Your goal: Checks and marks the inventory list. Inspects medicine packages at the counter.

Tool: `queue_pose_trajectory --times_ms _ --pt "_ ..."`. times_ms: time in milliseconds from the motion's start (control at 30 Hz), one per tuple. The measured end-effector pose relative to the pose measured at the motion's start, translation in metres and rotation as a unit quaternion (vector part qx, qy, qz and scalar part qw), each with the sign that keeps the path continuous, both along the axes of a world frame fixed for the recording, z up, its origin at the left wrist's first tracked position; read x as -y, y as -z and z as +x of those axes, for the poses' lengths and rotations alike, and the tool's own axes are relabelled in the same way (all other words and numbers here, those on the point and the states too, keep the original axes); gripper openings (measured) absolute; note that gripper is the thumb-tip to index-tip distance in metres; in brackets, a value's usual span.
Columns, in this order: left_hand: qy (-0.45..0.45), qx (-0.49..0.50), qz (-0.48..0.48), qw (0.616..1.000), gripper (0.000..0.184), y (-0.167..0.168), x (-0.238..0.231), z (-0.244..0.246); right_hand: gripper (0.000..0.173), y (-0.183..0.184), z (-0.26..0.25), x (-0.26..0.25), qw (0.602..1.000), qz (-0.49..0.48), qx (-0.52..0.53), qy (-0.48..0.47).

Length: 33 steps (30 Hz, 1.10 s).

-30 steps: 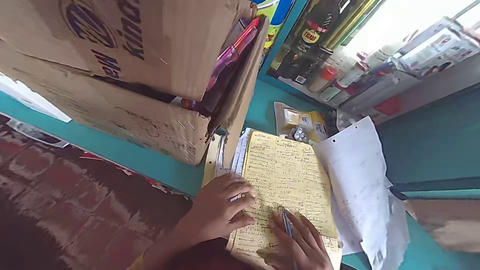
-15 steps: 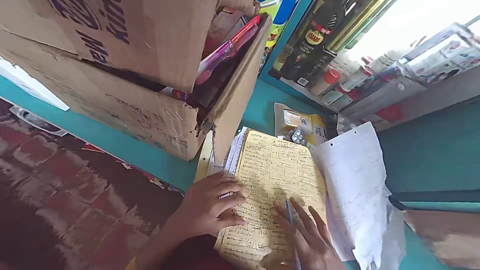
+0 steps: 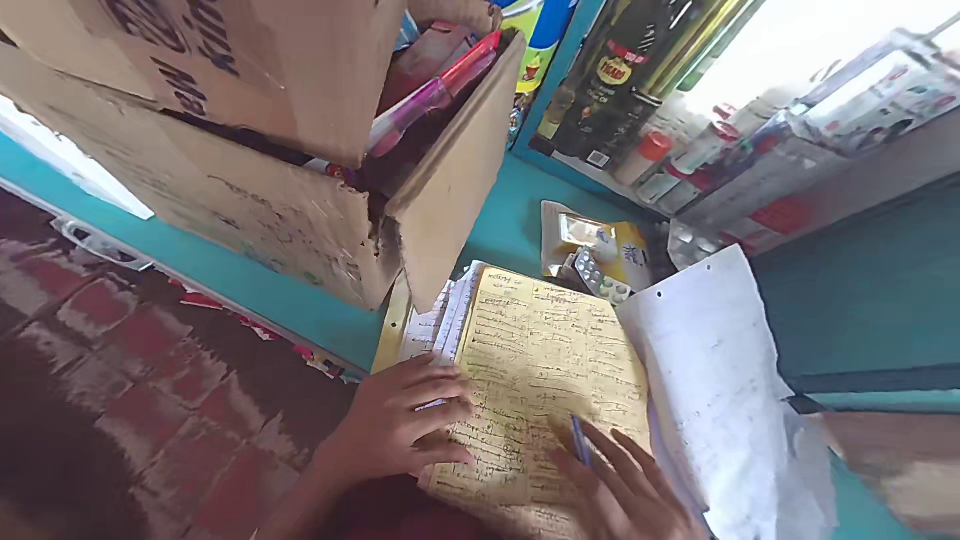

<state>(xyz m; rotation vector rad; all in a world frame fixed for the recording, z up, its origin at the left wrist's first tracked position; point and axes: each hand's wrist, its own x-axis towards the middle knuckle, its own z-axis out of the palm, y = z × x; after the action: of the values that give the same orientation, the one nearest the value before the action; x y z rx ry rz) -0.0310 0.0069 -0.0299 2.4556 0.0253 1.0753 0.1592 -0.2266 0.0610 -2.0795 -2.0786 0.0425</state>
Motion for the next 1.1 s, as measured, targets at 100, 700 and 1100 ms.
queue_pose_trajectory --times_ms 100,700,1100 --pt "-0.013 0.015 0.01 1.0 0.041 0.002 0.005 -0.001 0.05 -0.038 0.021 -0.008 0.997 0.034 0.072 0.001" --pt "0.1 0.024 0.043 0.994 0.029 0.011 0.037 0.008 0.041 -0.057 0.14 -0.166 0.95 -0.206 0.086 0.219" --pt "0.155 -0.045 0.065 0.985 0.04 -0.032 -0.008 0.044 0.043 -0.057 0.104 -0.191 0.979 -0.06 0.06 0.185"
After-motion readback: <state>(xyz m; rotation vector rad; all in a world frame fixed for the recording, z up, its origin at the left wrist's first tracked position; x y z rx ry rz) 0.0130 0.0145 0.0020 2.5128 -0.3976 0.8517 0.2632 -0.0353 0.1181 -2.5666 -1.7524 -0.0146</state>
